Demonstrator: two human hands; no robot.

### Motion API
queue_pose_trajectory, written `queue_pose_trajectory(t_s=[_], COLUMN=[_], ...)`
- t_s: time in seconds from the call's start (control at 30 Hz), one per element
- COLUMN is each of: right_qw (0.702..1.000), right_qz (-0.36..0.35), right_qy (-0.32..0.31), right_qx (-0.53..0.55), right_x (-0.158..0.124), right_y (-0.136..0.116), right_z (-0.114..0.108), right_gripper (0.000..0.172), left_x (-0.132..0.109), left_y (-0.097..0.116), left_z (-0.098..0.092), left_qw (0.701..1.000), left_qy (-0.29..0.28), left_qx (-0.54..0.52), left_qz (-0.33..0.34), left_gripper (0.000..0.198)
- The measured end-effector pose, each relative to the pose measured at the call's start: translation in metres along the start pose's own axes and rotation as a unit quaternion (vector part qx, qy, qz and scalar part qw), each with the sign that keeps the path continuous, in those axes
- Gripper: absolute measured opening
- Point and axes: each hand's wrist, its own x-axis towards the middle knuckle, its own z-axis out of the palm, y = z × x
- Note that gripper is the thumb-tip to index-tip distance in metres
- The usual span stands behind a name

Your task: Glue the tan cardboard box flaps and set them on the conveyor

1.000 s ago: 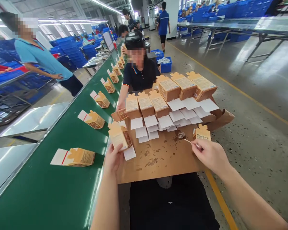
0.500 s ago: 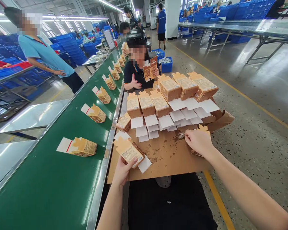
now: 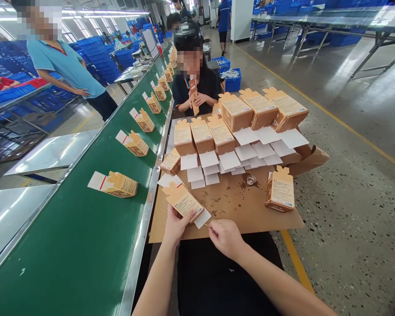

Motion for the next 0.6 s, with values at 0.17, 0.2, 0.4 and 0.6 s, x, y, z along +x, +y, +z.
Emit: queue_pose_trajectory(t_s=[0.17, 0.2, 0.4, 0.6], right_qw=[1.0, 1.0, 0.992, 0.983], right_qz=[0.008, 0.013, 0.069, 0.127], right_qy=[0.001, 0.008, 0.09, 0.097], right_qx=[0.003, 0.008, 0.06, 0.091], right_x=[0.002, 0.001, -0.022, -0.035], right_y=[0.011, 0.014, 0.022, 0.016], right_z=[-0.004, -0.01, -0.056, -0.066], right_gripper=[0.031, 0.031, 0.032, 0.038], left_x=[-0.009, -0.013, -0.034, -0.037], left_y=[-0.004, -0.006, -0.022, -0.028], left_z=[0.005, 0.007, 0.015, 0.026], left_qw=[0.999, 0.997, 0.973, 0.962], left_qy=[0.009, 0.021, 0.056, 0.06], left_qx=[0.031, 0.04, 0.189, 0.233], left_qz=[0.035, 0.054, 0.122, 0.128], left_gripper=[0.092, 0.093, 0.077, 0.06])
